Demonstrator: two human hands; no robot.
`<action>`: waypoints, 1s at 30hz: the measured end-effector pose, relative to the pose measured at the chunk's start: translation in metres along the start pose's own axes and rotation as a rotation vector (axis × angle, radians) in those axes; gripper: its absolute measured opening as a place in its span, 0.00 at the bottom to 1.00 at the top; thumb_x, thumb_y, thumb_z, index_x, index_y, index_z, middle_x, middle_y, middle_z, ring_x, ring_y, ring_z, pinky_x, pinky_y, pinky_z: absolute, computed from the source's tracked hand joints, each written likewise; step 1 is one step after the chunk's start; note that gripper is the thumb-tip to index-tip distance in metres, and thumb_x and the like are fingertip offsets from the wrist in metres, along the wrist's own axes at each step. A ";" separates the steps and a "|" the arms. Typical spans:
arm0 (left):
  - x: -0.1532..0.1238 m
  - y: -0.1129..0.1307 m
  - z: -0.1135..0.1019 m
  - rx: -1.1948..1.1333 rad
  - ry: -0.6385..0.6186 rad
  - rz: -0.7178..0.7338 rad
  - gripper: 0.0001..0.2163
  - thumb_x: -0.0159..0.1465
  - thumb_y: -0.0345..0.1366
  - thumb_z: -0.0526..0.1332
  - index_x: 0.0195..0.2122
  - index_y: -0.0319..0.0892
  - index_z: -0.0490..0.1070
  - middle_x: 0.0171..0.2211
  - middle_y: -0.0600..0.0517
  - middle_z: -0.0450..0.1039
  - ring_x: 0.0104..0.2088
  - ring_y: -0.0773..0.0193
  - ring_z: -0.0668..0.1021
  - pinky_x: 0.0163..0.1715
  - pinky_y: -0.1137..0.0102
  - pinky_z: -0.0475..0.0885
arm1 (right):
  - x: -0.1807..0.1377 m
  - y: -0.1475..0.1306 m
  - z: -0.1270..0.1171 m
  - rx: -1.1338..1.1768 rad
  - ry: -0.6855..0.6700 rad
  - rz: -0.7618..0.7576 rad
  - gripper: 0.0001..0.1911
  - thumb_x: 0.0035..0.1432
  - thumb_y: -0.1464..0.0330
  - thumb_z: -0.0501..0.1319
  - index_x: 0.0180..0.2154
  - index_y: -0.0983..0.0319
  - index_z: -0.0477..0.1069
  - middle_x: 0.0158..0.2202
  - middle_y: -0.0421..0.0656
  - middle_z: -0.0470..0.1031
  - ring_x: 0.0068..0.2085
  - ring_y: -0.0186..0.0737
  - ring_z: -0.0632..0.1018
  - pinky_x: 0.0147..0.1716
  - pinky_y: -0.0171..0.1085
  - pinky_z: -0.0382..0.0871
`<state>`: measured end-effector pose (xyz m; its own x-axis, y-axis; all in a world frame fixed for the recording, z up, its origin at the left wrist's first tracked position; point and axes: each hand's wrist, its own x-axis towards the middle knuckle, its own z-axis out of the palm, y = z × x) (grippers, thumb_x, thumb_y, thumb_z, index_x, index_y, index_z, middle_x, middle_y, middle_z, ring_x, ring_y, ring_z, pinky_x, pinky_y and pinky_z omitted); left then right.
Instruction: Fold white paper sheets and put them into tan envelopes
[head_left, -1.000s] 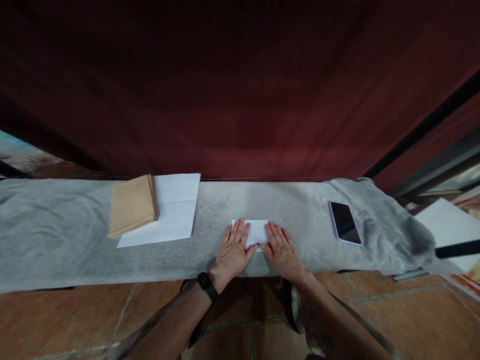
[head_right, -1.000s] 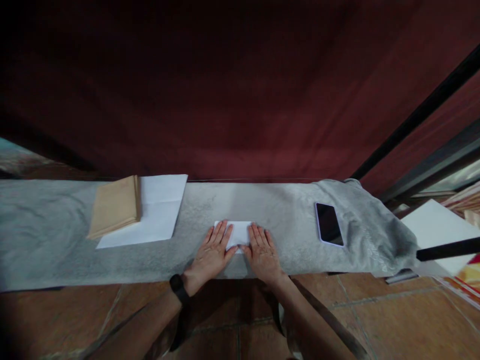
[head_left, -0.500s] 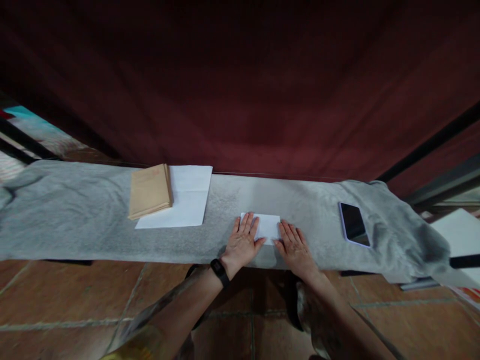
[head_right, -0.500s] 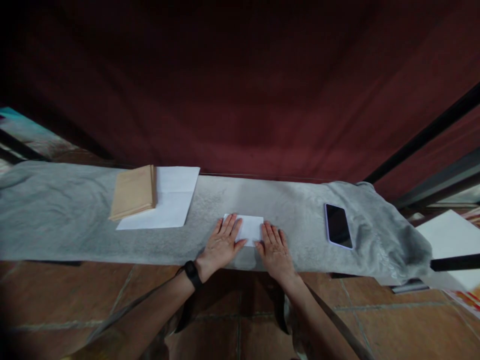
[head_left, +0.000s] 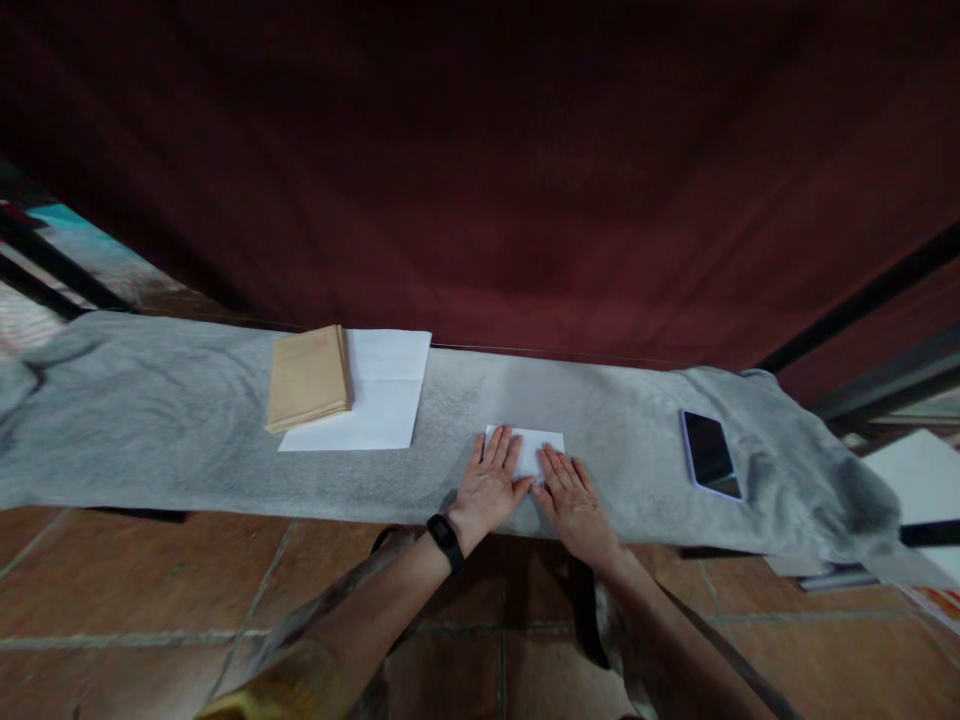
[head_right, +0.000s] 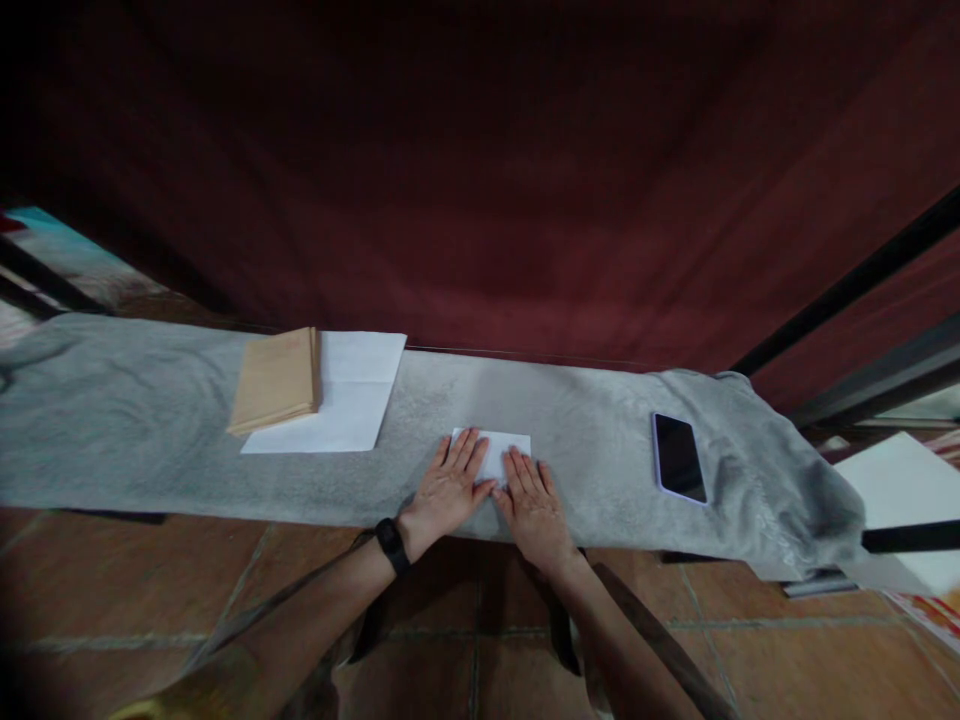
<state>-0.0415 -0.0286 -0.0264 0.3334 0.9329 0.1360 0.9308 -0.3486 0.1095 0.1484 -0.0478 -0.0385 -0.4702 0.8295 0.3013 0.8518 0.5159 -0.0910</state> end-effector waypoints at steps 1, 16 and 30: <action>0.000 0.000 0.001 -0.001 -0.003 -0.004 0.32 0.72 0.53 0.47 0.68 0.35 0.57 0.71 0.38 0.53 0.71 0.49 0.55 0.70 0.50 0.49 | -0.001 0.001 0.001 -0.006 0.008 0.001 0.29 0.74 0.62 0.46 0.71 0.65 0.51 0.69 0.52 0.59 0.68 0.48 0.63 0.68 0.52 0.53; -0.002 -0.020 -0.003 0.024 0.010 0.027 0.31 0.73 0.53 0.44 0.70 0.37 0.55 0.71 0.41 0.54 0.71 0.52 0.57 0.69 0.53 0.53 | 0.003 0.026 -0.002 0.044 -0.047 0.127 0.26 0.72 0.62 0.48 0.68 0.60 0.59 0.69 0.47 0.62 0.68 0.48 0.64 0.66 0.52 0.55; 0.004 0.002 -0.003 0.026 0.055 0.102 0.26 0.74 0.45 0.44 0.69 0.36 0.56 0.70 0.41 0.57 0.70 0.54 0.58 0.69 0.52 0.55 | 0.028 0.015 -0.006 0.140 -0.038 0.131 0.23 0.71 0.66 0.49 0.64 0.63 0.65 0.66 0.48 0.66 0.67 0.45 0.65 0.67 0.50 0.56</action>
<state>-0.0386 -0.0262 -0.0230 0.4184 0.8862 0.1988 0.8963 -0.4383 0.0672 0.1494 -0.0176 -0.0261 -0.3679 0.8977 0.2427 0.8672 0.4254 -0.2588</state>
